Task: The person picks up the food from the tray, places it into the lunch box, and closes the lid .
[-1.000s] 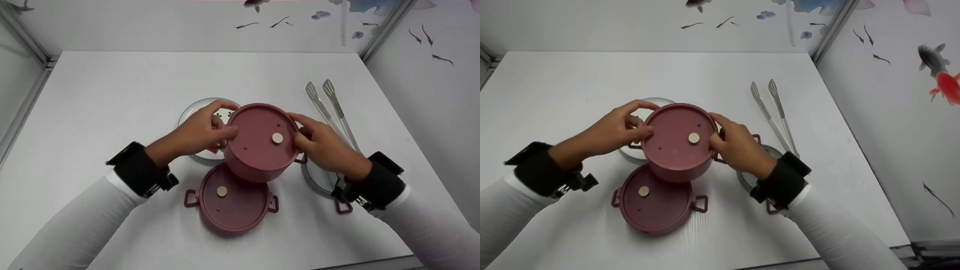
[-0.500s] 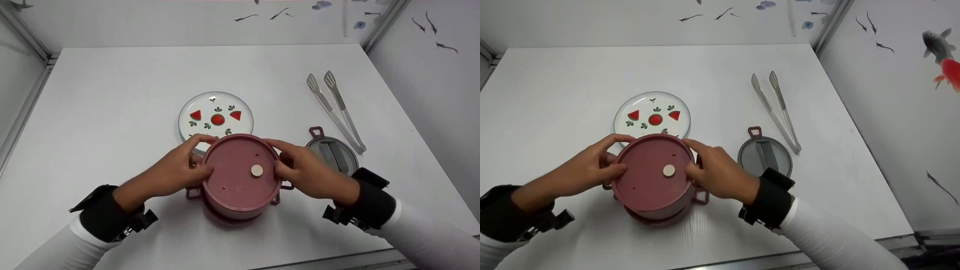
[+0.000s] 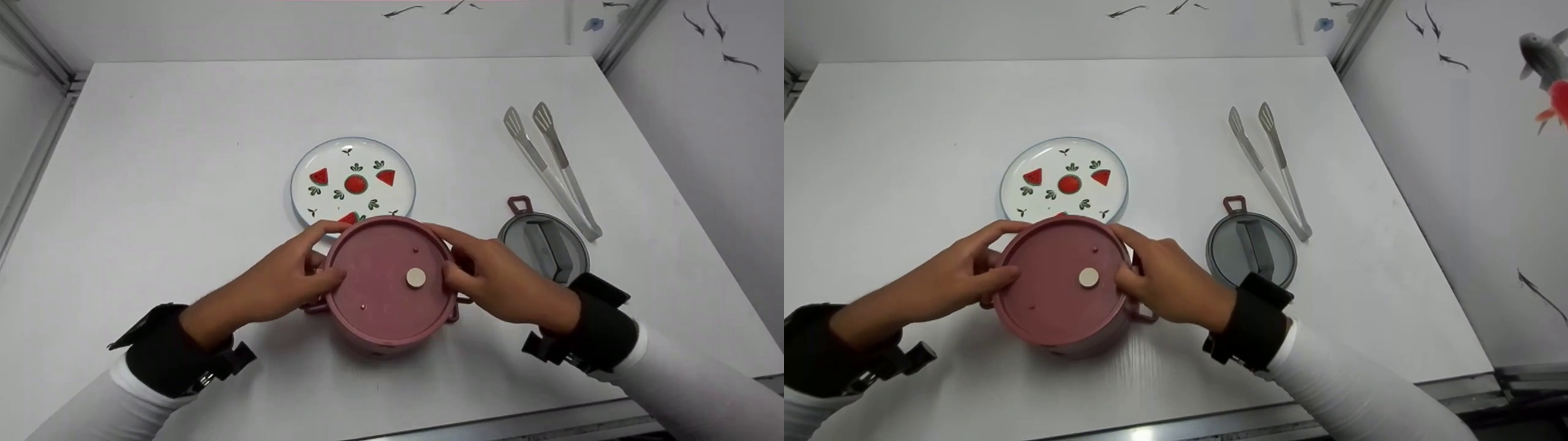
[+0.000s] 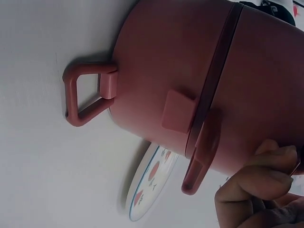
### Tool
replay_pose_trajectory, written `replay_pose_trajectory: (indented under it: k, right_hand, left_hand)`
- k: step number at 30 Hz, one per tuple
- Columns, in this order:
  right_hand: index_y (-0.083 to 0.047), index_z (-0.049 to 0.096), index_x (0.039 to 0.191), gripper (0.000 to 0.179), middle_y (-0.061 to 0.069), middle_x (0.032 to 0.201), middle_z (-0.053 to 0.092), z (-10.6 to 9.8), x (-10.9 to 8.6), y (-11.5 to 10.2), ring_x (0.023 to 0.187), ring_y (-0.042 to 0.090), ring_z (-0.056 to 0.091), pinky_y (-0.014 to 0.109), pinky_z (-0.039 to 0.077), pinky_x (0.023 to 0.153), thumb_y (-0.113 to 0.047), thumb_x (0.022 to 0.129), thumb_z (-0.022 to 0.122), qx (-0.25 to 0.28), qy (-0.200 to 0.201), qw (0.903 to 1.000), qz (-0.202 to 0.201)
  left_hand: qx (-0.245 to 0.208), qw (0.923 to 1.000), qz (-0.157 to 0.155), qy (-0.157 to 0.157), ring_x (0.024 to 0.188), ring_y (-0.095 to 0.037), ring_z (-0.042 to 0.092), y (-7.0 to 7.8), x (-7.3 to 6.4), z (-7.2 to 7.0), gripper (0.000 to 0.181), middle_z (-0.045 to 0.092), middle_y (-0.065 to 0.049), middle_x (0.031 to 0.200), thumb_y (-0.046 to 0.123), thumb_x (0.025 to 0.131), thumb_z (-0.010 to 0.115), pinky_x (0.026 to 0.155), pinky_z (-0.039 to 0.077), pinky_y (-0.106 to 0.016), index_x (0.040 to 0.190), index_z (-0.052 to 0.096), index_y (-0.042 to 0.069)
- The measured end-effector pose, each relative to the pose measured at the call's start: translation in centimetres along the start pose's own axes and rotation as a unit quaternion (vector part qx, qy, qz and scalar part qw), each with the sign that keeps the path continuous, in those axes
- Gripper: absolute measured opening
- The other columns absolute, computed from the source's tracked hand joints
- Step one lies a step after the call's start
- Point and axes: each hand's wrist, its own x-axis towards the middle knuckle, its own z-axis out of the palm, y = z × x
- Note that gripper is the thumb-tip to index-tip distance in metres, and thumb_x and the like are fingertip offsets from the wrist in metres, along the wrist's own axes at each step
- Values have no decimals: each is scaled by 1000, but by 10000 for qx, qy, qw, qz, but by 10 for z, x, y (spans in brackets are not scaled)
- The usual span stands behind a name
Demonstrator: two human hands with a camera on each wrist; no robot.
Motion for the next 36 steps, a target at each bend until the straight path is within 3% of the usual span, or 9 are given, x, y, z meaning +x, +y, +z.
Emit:
replay_pose_trajectory:
  k: [7,14,24,28,30,32,34,36]
  right_hand:
    - [-29,48,147,52,2,75,61,-3,14,7,69,15,59,28,53,60,-9,100,44,354,107,9990,240]
    - [-29,51,145,47,5,75,60,-12,32,13,64,17,54,26,48,56,-13,102,43,328,321,9988,165]
    - [-29,52,145,42,6,81,59,-30,76,27,63,16,51,25,45,56,-22,104,43,370,471,9980,203]
    - [-25,56,142,37,5,82,61,-30,79,33,62,16,51,25,45,56,-27,106,45,394,621,9972,115]
    - [-21,63,133,33,4,84,62,-29,76,37,68,16,54,26,46,61,-32,107,45,397,828,9957,104]
    - [-17,68,124,36,5,90,63,-28,72,44,77,17,56,28,47,70,-34,108,41,298,1041,9940,140]
    - [-14,70,118,36,6,100,64,-26,66,51,91,19,57,33,47,81,-29,108,39,115,1088,9937,235]
    - [-13,68,122,32,7,111,63,-22,61,57,104,21,57,39,48,91,-21,104,43,-145,921,9951,332]
  left_hand:
    - [138,9997,-21,217,69,-21,61,-3,14,-5,51,71,-7,86,29,98,59,60,50,-26,145,41,26]
    - [222,9987,-34,465,76,-20,62,0,31,-17,49,71,-9,92,32,99,55,65,51,-28,146,41,29]
    - [465,9941,4,984,81,-20,60,-1,64,-38,48,64,-9,95,37,103,48,70,55,-31,149,40,29]
    - [1094,9853,192,1297,92,-22,65,-6,65,-38,47,66,-7,102,47,104,43,78,54,-36,145,47,24]
    - [1479,9785,254,1414,87,-23,66,-10,62,-39,44,65,-7,102,47,106,37,76,52,-38,138,53,21]
    - [1763,9752,203,1326,78,-23,66,-14,56,-42,42,64,-8,111,38,107,31,75,51,-39,135,55,19]
    - [1873,9769,55,1029,75,-21,67,-20,51,-46,40,59,-8,125,27,104,34,78,53,-39,137,54,17]
    - [2077,9755,-31,724,87,-19,67,-25,48,-48,45,55,-6,132,21,98,42,86,52,-40,143,49,18]
